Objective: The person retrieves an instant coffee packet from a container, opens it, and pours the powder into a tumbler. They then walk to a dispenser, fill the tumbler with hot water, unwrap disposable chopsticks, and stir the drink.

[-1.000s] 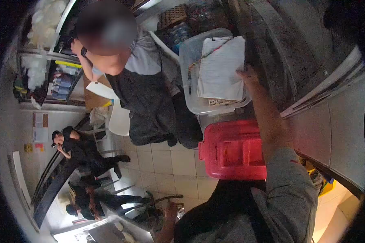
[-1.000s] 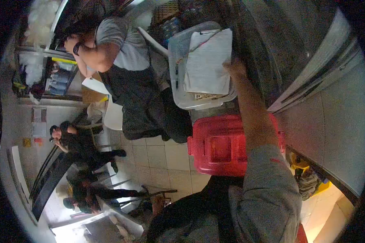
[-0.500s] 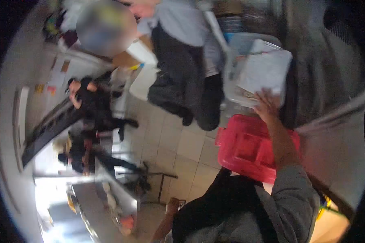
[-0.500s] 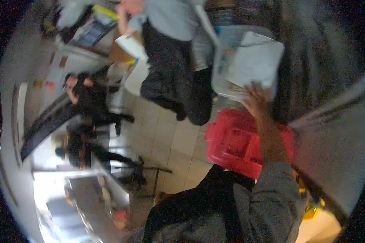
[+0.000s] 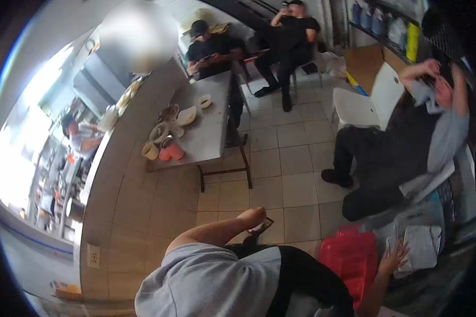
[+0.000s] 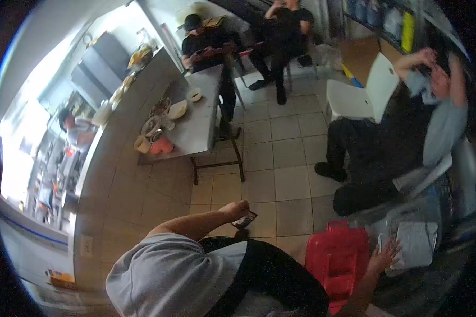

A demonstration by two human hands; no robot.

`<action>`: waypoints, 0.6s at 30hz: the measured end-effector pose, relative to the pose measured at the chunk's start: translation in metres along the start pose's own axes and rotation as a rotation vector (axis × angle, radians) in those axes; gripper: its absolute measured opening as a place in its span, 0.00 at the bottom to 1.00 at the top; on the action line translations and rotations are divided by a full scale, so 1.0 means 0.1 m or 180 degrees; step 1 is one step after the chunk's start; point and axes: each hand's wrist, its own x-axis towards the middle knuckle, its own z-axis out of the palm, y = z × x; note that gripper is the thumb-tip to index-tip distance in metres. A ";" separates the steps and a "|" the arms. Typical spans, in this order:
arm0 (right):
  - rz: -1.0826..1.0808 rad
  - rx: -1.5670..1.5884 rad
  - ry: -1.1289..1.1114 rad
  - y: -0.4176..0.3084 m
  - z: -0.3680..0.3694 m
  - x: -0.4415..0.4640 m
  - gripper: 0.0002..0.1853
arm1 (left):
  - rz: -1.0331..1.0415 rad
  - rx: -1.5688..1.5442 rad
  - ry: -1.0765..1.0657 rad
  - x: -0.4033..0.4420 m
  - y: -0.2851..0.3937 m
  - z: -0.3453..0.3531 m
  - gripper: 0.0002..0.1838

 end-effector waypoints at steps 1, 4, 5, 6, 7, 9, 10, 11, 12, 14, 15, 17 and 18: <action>-0.0108 0.0164 0.0047 -0.13 0.05 -0.13 0.29 | 0.0093 -0.0428 0.0092 -0.10 0.35 -0.23 0.15; -0.1393 0.1781 0.0349 -0.75 0.44 -0.73 0.24 | -0.0468 -0.0870 0.0071 -0.08 0.56 -0.54 0.15; -0.1225 0.2341 -0.0463 -1.23 0.02 -1.05 0.22 | -0.0476 -0.0947 0.0107 -0.12 0.55 -0.64 0.15; -0.1477 0.2851 -0.0851 -1.50 0.52 -1.18 0.22 | -0.0174 -0.1074 0.0052 -0.18 0.51 -0.75 0.15; -0.1715 0.3349 -0.1274 -1.74 0.98 -1.30 0.22 | 0.0122 -0.1195 -0.0001 -0.25 0.46 -0.84 0.15; -0.1867 0.2896 -0.2297 -2.85 -0.34 -1.61 0.20 | 0.0258 -0.1243 -0.0056 -0.40 0.36 -1.11 0.14; -0.2046 0.3291 -0.2273 -3.30 -0.52 -1.75 0.20 | 0.0416 -0.1197 -0.0144 -0.49 0.27 -1.26 0.13; -0.2227 0.3695 -0.2251 -3.66 -0.65 -1.84 0.20 | 0.0400 -0.1247 -0.0098 -0.59 0.20 -1.40 0.13; -0.2607 0.3661 -0.2166 -4.05 -0.91 -1.89 0.18 | 0.0541 -0.1422 -0.0051 -0.70 0.11 -1.55 0.11; -0.3052 0.3585 -0.2090 -4.67 -1.36 -1.92 0.16 | 0.0672 -0.1623 0.0060 -0.90 -0.14 -1.73 0.10; -0.3554 0.3351 -0.2031 -4.95 -1.52 -1.94 0.14 | 0.0858 -0.1602 0.0470 -1.01 -0.29 -1.81 0.08; -0.4085 0.3087 -0.1938 -5.43 -1.79 -2.05 0.12 | 0.1050 -0.1565 0.0921 -1.26 -0.55 -1.97 0.07; -0.4226 0.3142 -0.1959 -5.66 -1.92 -2.13 0.11 | 0.0790 -0.2312 0.1142 -1.39 -0.65 -2.05 0.09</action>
